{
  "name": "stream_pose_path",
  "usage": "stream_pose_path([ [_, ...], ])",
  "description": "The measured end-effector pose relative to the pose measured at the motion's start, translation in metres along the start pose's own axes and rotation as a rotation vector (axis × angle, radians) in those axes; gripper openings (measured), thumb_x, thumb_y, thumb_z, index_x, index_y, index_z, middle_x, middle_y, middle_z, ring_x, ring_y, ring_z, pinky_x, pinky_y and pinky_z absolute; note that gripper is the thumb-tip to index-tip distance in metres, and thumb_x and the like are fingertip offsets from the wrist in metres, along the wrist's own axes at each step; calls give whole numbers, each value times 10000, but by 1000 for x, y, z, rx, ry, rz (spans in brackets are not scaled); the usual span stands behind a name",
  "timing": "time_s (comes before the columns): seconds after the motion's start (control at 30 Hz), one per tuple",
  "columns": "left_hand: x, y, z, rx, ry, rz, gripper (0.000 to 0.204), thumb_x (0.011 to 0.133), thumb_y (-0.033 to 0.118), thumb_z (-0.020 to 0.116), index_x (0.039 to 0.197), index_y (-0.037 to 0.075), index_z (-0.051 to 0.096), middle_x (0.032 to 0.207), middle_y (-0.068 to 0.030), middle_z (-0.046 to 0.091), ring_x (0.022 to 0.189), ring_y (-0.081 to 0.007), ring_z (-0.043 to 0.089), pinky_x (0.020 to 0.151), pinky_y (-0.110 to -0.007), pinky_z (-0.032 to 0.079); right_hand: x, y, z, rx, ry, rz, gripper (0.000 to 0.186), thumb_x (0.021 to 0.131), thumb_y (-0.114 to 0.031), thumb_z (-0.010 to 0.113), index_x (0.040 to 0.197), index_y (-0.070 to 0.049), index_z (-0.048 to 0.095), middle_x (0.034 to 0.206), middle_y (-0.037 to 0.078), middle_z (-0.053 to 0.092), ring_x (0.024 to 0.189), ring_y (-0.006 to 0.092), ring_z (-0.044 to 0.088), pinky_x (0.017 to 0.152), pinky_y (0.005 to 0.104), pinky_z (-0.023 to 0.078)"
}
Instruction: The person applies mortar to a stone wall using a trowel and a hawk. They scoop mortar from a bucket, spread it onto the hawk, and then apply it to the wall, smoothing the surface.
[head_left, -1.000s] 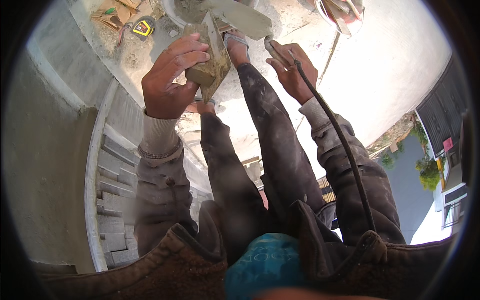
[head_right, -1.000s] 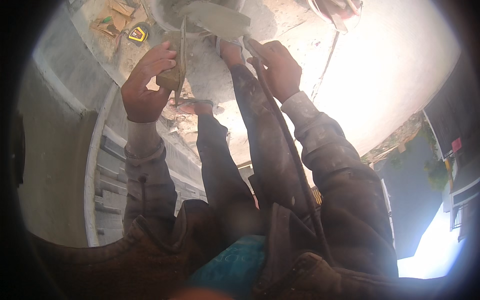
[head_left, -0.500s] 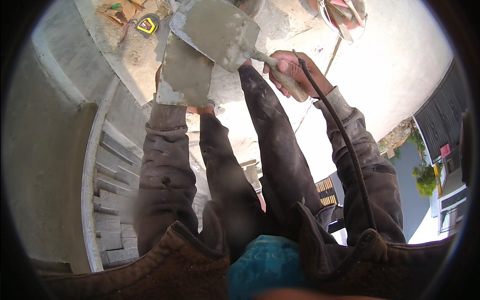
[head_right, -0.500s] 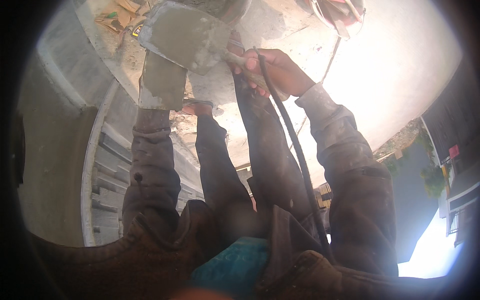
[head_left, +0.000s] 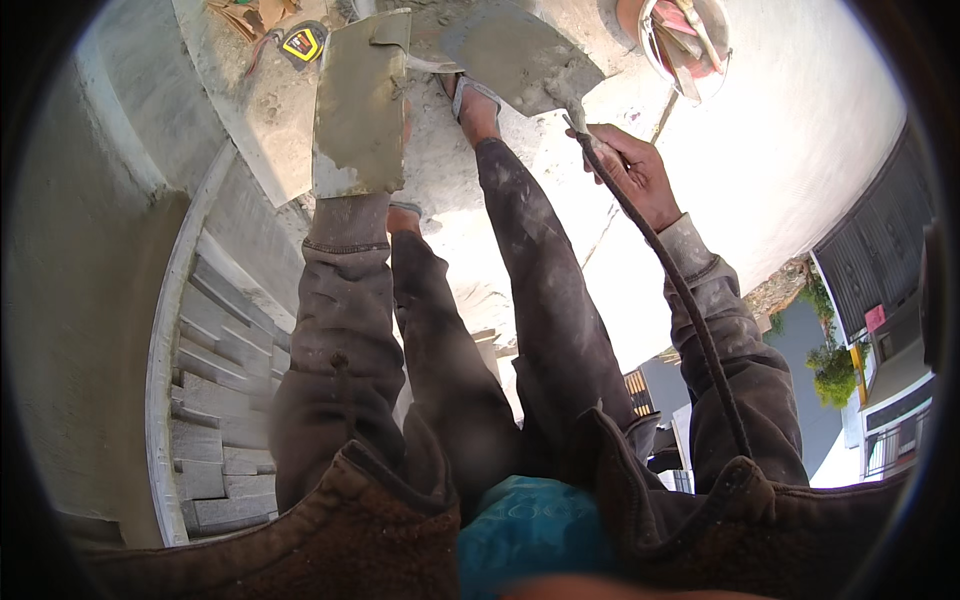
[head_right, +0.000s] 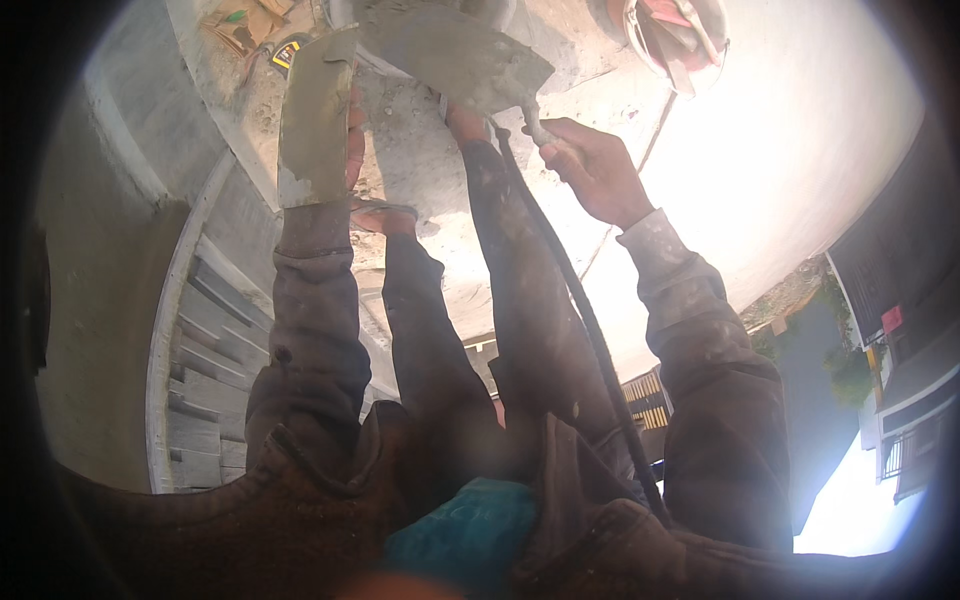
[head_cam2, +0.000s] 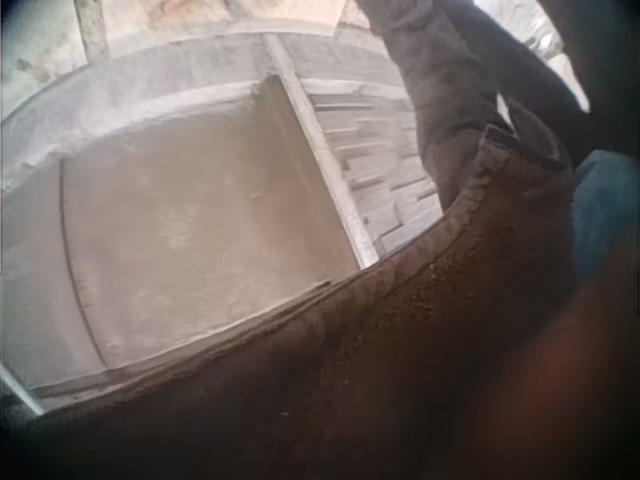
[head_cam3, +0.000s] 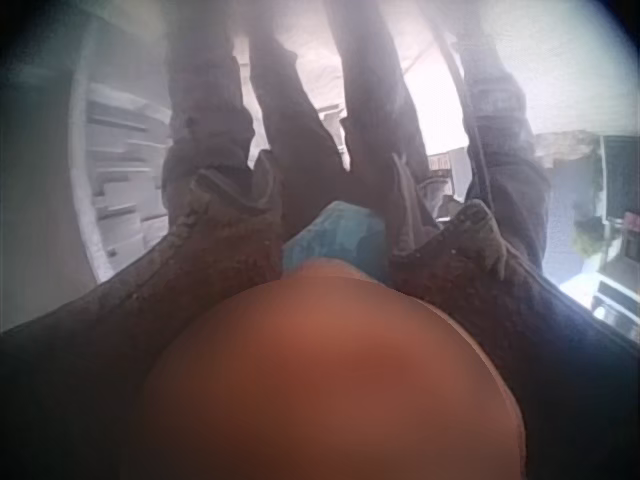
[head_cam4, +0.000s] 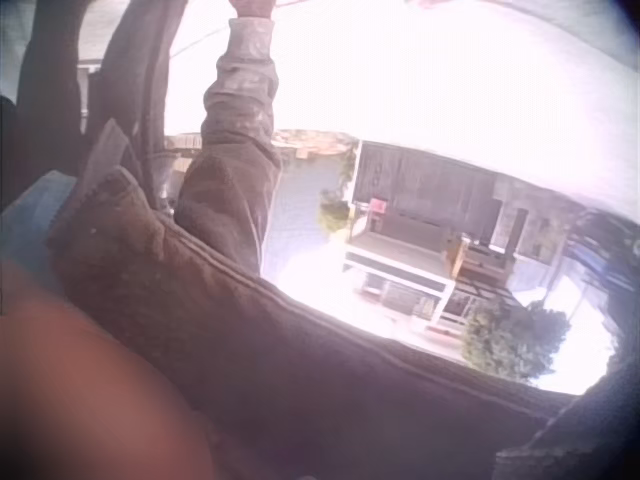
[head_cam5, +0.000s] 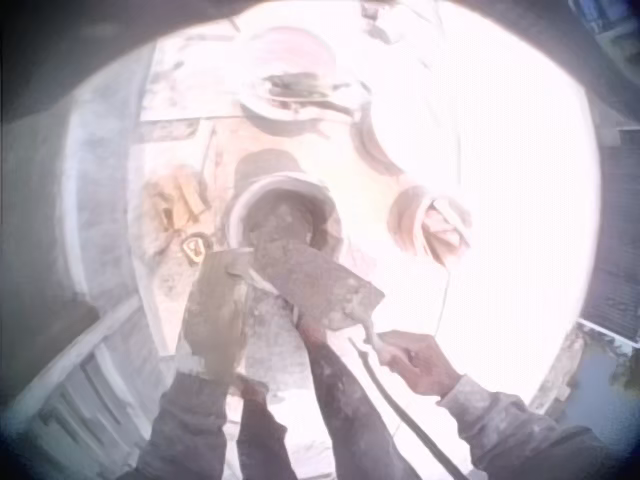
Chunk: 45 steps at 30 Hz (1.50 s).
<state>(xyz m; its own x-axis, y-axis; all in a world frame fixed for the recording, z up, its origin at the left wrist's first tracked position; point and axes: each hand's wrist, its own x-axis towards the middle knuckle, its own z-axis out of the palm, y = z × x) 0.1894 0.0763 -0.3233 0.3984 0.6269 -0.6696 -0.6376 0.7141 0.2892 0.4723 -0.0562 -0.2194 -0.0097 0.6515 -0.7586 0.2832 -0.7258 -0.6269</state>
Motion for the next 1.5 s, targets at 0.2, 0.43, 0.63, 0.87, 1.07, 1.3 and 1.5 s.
stream_pose_path([
  [0.2,11,-3,1,13,-40,27,389,986,171,546,1329,-14,533,1217,-131,644,1058,-251,658,898,-373,554,-16,-10,42,-499,372,-389,351,797,-224,805,1113,-110,705,973,81,671,840,270,664,721,377,520],
  [0.43,-25,-12,-98,-91,18,-143,400,1004,202,523,1343,-12,518,1226,-130,637,1068,-256,652,904,-385,553,38,19,39,-719,398,-425,253,873,-319,732,1105,-223,703,904,-41,649,681,202,646,588,342,503],
  [0.63,-25,-14,-81,-8,242,-6,379,1025,212,491,1329,-12,517,1217,-126,637,1085,-261,646,929,-395,546,100,-8,20,-952,430,-81,308,961,-447,551,1126,-227,687,935,25,694,788,272,708,674,425,555],
  [0.87,-11,-11,-49,-307,468,251,427,1056,194,478,1439,36,378,1443,-185,456,1344,-375,448,1116,-632,381,35,-24,50,-633,531,-143,389,934,-376,705,1166,-65,672,1033,134,703,867,296,710,724,371,556],
  [1.07,-5,-21,-32,-323,412,258,475,1048,118,456,1493,70,298,1484,-183,410,1404,-372,381,1133,-685,329,49,4,77,-602,552,-160,273,946,-296,656,1160,-129,628,971,68,663,835,304,678,696,399,544],
  [1.3,3,-6,-31,53,255,349,664,981,64,563,1539,219,239,1542,-108,335,1426,-345,338,1096,-760,262,36,-7,62,-617,505,-192,331,957,-385,632,1170,-132,656,1008,47,701,814,248,710,652,368,557],
  [1.5,0,-13,-45,36,123,255,605,931,-5,576,1479,155,374,1396,-98,510,1303,-311,493,1066,-631,411,55,-11,52,-872,295,-32,321,970,-389,599,1160,-140,671,959,67,715,763,296,716,646,420,566],
])
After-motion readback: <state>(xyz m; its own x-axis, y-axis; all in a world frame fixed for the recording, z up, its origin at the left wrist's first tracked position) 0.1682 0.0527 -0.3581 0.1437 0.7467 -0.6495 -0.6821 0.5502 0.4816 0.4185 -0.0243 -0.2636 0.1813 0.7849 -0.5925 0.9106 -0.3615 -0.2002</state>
